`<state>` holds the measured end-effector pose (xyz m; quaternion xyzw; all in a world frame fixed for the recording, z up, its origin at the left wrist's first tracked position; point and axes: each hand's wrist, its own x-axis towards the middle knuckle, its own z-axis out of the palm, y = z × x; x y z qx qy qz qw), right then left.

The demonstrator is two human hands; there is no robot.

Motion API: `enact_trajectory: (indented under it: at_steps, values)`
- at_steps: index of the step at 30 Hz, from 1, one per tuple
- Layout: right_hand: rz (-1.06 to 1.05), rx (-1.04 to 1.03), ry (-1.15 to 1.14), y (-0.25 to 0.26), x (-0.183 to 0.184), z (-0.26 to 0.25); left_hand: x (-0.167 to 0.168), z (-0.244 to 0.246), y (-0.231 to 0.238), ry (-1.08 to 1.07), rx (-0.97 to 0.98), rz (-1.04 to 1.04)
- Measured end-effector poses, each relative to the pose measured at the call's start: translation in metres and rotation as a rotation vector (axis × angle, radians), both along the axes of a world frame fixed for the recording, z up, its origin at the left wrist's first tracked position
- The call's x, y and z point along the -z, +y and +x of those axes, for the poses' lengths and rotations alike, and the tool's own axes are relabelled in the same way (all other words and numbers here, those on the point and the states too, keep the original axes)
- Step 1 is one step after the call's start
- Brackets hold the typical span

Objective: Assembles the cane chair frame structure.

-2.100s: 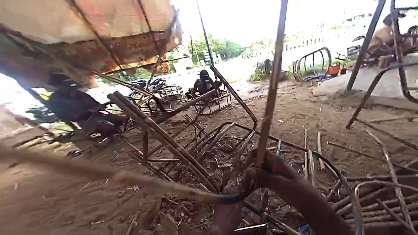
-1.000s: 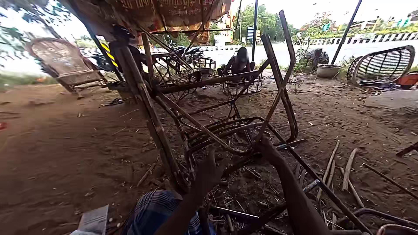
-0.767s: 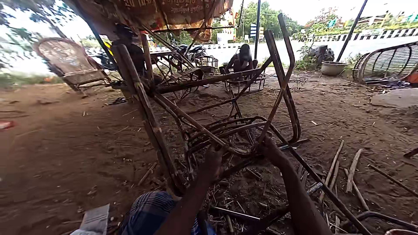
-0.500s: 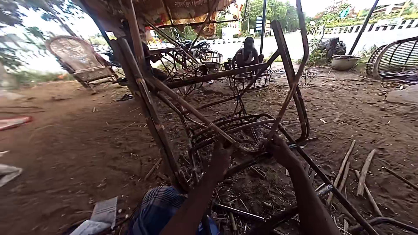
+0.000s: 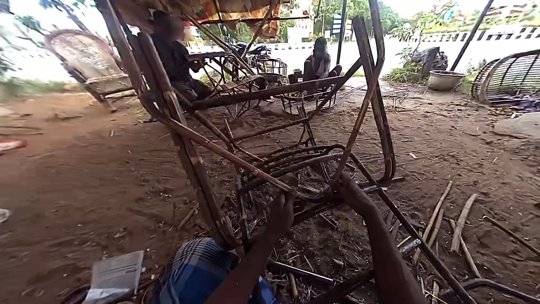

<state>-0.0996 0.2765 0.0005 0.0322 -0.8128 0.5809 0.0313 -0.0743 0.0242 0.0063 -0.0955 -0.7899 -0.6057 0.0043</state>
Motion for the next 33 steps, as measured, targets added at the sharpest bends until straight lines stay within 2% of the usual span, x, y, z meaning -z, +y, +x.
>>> enact_trajectory:
  at_steps: [7,14,17,21,26,30,33]
  values:
    - [-0.035,-0.011,-0.031,-0.002,0.001,0.0,0.005,0.001,0.004,0.028,0.023,0.065]
    - [-0.053,0.007,-0.038,0.0,0.003,0.003,0.01,-0.003,0.009,0.119,-0.041,-0.033]
    - [-0.097,0.046,-0.024,-0.006,-0.003,0.017,0.011,-0.001,0.01,0.137,-0.092,-0.145]
    - [0.036,0.068,0.009,0.002,0.004,0.015,0.003,0.008,0.014,0.088,-0.107,-0.285]
    - [0.034,0.069,0.016,-0.003,0.004,0.009,0.006,0.003,0.008,0.135,-0.067,-0.171]
    - [0.021,0.034,-0.038,-0.011,-0.002,0.006,-0.006,0.009,0.007,0.036,-0.035,0.063]
    - [0.037,0.063,-0.038,-0.006,0.001,0.005,-0.023,0.023,0.017,0.003,-0.088,0.05]
